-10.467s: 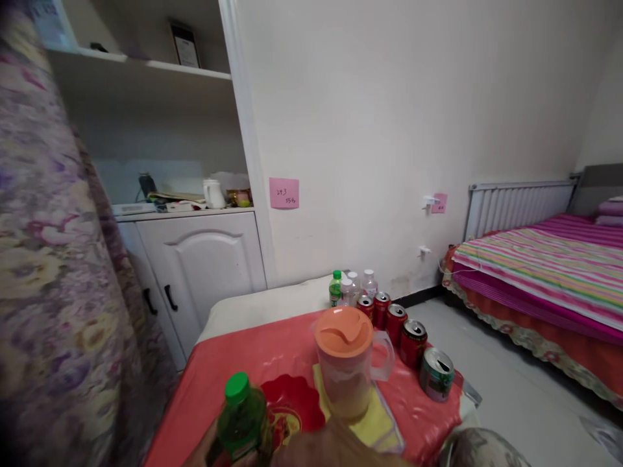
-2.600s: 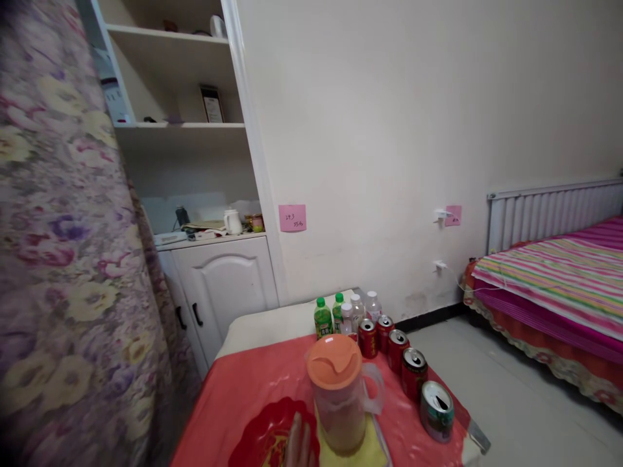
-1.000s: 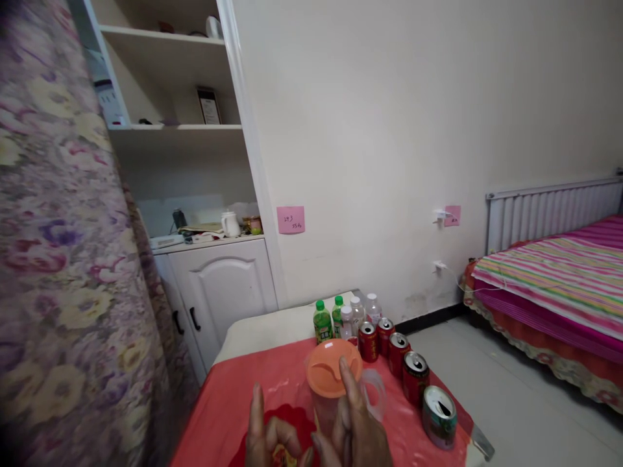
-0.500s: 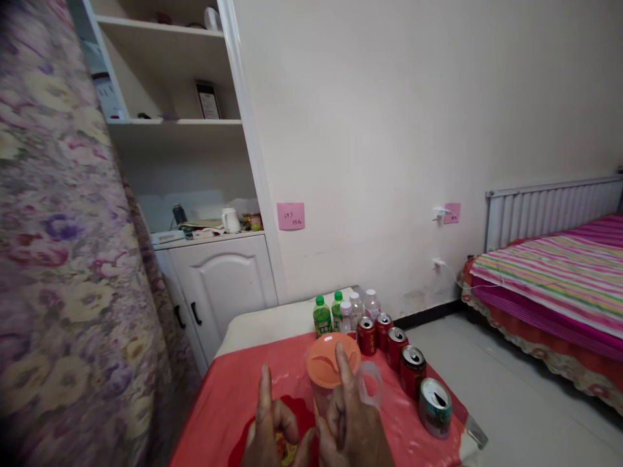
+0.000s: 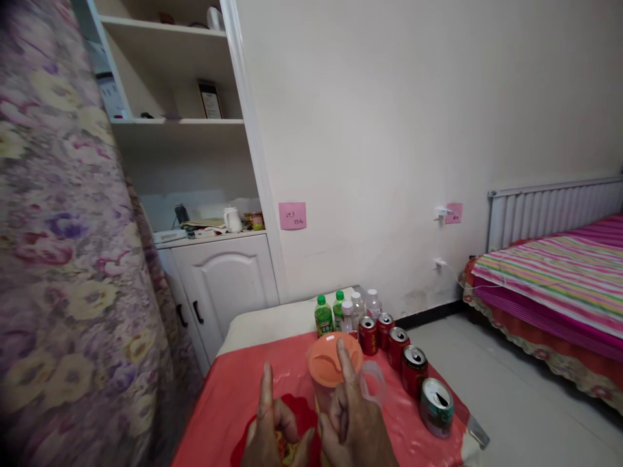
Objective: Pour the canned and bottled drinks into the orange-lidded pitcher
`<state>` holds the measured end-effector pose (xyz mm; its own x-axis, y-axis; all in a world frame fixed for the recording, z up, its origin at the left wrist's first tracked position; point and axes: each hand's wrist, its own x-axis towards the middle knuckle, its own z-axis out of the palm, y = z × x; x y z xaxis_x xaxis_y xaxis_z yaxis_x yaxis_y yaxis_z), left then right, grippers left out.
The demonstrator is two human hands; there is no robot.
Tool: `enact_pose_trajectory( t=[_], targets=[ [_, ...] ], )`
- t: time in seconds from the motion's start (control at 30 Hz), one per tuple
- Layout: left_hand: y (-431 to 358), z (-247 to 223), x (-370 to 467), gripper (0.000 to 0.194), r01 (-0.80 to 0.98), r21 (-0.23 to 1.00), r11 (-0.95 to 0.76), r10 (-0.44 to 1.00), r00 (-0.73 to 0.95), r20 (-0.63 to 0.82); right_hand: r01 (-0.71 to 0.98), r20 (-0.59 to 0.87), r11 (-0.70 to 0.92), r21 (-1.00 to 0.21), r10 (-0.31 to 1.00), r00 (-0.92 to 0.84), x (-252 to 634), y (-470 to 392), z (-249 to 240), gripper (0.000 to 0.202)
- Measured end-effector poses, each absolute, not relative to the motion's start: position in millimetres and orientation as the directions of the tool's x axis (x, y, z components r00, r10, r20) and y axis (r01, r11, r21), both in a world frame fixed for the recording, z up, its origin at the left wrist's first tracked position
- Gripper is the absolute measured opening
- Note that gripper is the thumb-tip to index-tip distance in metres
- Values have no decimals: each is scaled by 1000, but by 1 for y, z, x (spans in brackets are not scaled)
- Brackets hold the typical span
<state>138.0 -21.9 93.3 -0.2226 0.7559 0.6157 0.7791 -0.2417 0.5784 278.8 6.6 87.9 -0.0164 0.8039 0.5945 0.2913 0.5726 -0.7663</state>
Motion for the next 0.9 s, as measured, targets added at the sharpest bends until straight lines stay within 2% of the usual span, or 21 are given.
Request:
enact_pose_trajectory(
  t=[0.27, 0.53, 0.7, 0.8, 0.9],
  targets=[
    [-19, 90, 135, 96, 763, 594, -255, 786, -194, 587, 275, 502, 499, -822, 862, -66, 283, -1, 104, 86],
    [-13, 86, 131, 95, 762, 597, -251, 818, -162, 552, 317, 481, 490, -812, 870, -110, 288, 7, 107, 92],
    [-12, 89, 131, 93, 762, 606, -229, 825, -179, 536, 339, 526, 528, -779, 844, -105, 290, 10, 112, 90],
    [-10, 83, 128, 80, 787, 581, -208, 840, -160, 519, 343, 608, 604, -720, 787, -110, 301, 9, 110, 79],
    [-5, 74, 122, 53, 816, 541, -206, 845, -130, 518, 419, 681, 629, -655, 732, -35, 321, 13, 98, 60]
  ],
)
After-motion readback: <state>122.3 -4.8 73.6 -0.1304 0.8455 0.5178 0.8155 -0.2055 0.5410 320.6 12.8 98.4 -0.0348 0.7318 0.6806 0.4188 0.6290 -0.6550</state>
